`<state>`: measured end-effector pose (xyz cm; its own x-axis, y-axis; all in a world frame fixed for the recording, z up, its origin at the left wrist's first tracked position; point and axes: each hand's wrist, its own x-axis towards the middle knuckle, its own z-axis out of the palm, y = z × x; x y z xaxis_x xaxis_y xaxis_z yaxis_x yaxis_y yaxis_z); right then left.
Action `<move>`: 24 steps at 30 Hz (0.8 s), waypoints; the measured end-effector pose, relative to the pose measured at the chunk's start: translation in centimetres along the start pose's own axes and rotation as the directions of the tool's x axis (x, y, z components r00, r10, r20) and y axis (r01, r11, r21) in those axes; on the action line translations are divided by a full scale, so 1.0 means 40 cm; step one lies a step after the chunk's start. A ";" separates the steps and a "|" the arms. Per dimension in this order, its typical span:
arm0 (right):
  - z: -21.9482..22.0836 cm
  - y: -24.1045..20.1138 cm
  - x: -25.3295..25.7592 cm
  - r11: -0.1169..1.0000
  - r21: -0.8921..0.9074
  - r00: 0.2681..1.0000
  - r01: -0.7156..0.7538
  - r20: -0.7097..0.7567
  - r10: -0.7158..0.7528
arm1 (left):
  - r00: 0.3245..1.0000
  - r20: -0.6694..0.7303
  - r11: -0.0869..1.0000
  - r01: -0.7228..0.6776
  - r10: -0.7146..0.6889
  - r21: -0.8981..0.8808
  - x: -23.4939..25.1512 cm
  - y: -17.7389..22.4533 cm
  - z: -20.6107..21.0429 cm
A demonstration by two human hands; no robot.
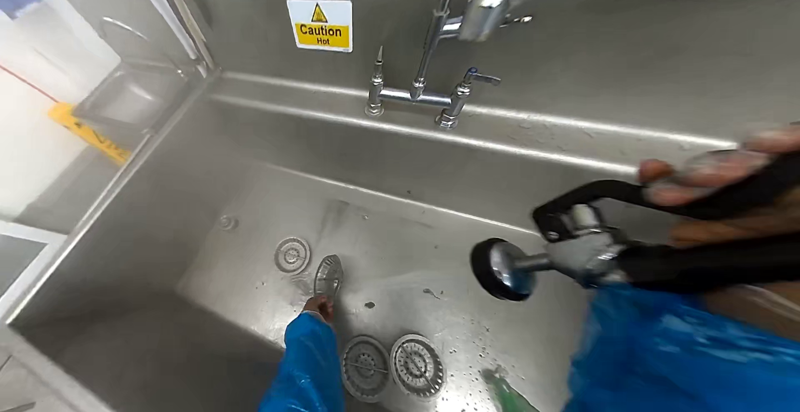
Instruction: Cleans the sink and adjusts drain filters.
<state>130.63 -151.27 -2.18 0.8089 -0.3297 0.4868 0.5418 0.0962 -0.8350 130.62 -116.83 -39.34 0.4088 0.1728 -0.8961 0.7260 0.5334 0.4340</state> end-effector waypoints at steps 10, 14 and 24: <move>0.173 0.014 0.015 0.977 0.041 0.978 0.210 0.004 -0.210 | 0.954 0.232 0.864 0.274 -0.189 -0.423 -0.143 -0.031 0.059; 0.189 0.009 0.002 0.981 0.081 0.984 0.177 -0.006 -0.177 | 0.974 0.176 0.890 0.205 -0.144 -0.407 -0.164 -0.063 0.059; 0.204 0.014 -0.019 0.990 0.059 0.988 0.125 -0.095 -0.119 | 0.954 0.265 0.966 0.188 -0.138 -0.177 -0.181 -0.074 0.059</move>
<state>132.21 -143.30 -0.92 0.7133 -0.4264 0.5562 0.6511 0.1097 -0.7510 126.82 -121.61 -33.91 0.4370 -0.1281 -0.8903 0.6807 0.6941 0.2342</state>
